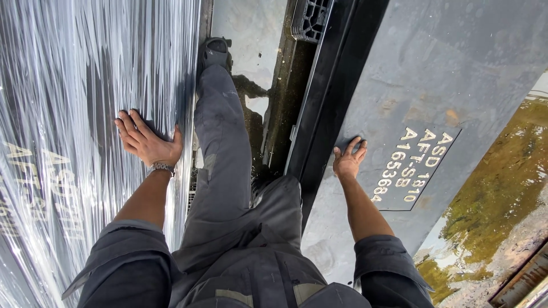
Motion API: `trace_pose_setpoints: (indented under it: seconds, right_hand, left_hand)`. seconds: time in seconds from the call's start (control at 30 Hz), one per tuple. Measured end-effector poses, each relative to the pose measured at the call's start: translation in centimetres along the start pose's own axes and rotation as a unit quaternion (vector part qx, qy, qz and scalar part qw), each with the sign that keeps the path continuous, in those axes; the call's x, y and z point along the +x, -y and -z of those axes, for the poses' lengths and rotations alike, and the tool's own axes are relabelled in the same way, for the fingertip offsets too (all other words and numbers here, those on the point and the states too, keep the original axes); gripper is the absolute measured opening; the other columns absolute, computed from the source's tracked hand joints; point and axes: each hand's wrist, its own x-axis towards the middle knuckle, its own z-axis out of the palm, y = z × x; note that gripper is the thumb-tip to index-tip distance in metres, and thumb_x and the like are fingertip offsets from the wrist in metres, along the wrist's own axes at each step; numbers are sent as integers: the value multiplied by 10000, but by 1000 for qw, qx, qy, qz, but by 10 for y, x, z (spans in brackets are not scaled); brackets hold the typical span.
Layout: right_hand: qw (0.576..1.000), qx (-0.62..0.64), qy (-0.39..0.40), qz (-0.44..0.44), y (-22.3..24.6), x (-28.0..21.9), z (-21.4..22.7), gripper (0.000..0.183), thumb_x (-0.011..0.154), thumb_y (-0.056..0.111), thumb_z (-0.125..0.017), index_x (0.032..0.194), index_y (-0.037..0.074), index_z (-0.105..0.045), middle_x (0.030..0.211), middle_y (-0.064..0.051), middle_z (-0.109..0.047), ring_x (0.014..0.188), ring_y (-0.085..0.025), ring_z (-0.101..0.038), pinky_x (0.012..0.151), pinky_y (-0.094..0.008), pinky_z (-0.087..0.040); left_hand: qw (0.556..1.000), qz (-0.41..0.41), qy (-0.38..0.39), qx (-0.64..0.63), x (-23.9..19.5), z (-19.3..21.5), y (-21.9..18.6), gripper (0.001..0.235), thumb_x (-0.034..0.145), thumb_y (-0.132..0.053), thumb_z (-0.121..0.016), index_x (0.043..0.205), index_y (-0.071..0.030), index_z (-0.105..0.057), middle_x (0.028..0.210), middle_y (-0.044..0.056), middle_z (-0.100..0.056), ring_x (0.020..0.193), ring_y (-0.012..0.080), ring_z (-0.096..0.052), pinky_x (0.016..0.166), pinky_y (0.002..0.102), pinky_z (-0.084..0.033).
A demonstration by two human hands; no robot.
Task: Manually applying plastic stretch film to wrap and secure large metal slabs on pallets.
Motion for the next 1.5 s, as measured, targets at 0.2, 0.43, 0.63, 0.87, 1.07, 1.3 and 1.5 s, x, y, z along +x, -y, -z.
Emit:
trace_pose_setpoints:
  seconds: [0.2, 0.43, 0.63, 0.87, 1.07, 1.3, 1.5]
  right_hand:
    - [1000, -1, -4, -14, 0, 8, -3, 910, 1027, 517, -492, 1629, 98, 47, 1679, -232, 39, 1538, -453, -34, 1250, -467, -192]
    - [1000, 12, -16, -6, 3, 10, 1, 904, 1011, 529, -497, 1626, 104, 9, 1678, -221, 12, 1535, -452, -44, 1233, -465, -234]
    - [1000, 19, -18, -4, 10, 1, 18, 888, 996, 540, -474, 1622, 113, -12, 1676, -199, -5, 1541, -427, -48, 1189, -447, -333]
    - [1000, 15, -7, -15, 11, 2, 24, 890, 960, 534, -509, 1604, 123, -52, 1658, -188, -38, 1528, -416, -68, 1126, -440, -412]
    - [996, 74, -39, -39, 27, 35, 70, 683, 879, 490, -688, 1412, 100, -511, 1455, -115, -434, 1286, -344, -504, 1023, -431, -504]
    - [931, 294, -151, 152, 105, 101, 179, 385, 909, 343, -735, 1207, 99, -716, 1132, -88, -683, 950, -227, -754, 745, -363, -606]
    - [931, 217, -105, 273, 207, 159, 355, 726, 844, 238, -768, 1502, 119, -486, 855, -92, -777, 937, -279, -731, 880, -393, -538]
  left_hand:
    - [999, 34, 23, 13, 1, -13, 2, 1190, 894, -527, -769, 1721, -6, -91, 1732, 274, -128, 1583, 464, -96, 1218, 672, -163]
    - [996, 72, 48, 23, 1, -25, 5, 1193, 901, -585, -734, 1716, -44, -50, 1679, 262, -154, 1512, 421, -169, 1278, 677, -173]
    - [999, 34, 0, 16, -1, -12, -6, 1202, 888, -580, -735, 1741, -63, -64, 1734, 269, -114, 1654, 457, -80, 1260, 684, -151]
    - [998, 53, 17, 12, 4, -27, 27, 1135, 832, -677, -705, 1604, 46, -296, 1496, 310, -278, 1452, 459, -243, 1215, 663, -189]
    - [987, 43, -122, -94, 60, 1, -53, 610, 1018, -506, -681, 1305, 16, -544, 1483, 198, -391, 1415, 372, -337, 1113, 572, -193]
    - [972, -126, -62, -190, 122, 40, -198, 365, 926, -288, -765, 1237, -119, -673, 1431, 88, -510, 1357, 319, -510, 1057, 579, -363]
    - [915, -156, 101, -357, 131, 49, -279, 252, 944, -270, -730, 1115, -86, -707, 1189, 83, -680, 970, 196, -740, 840, 328, -580]
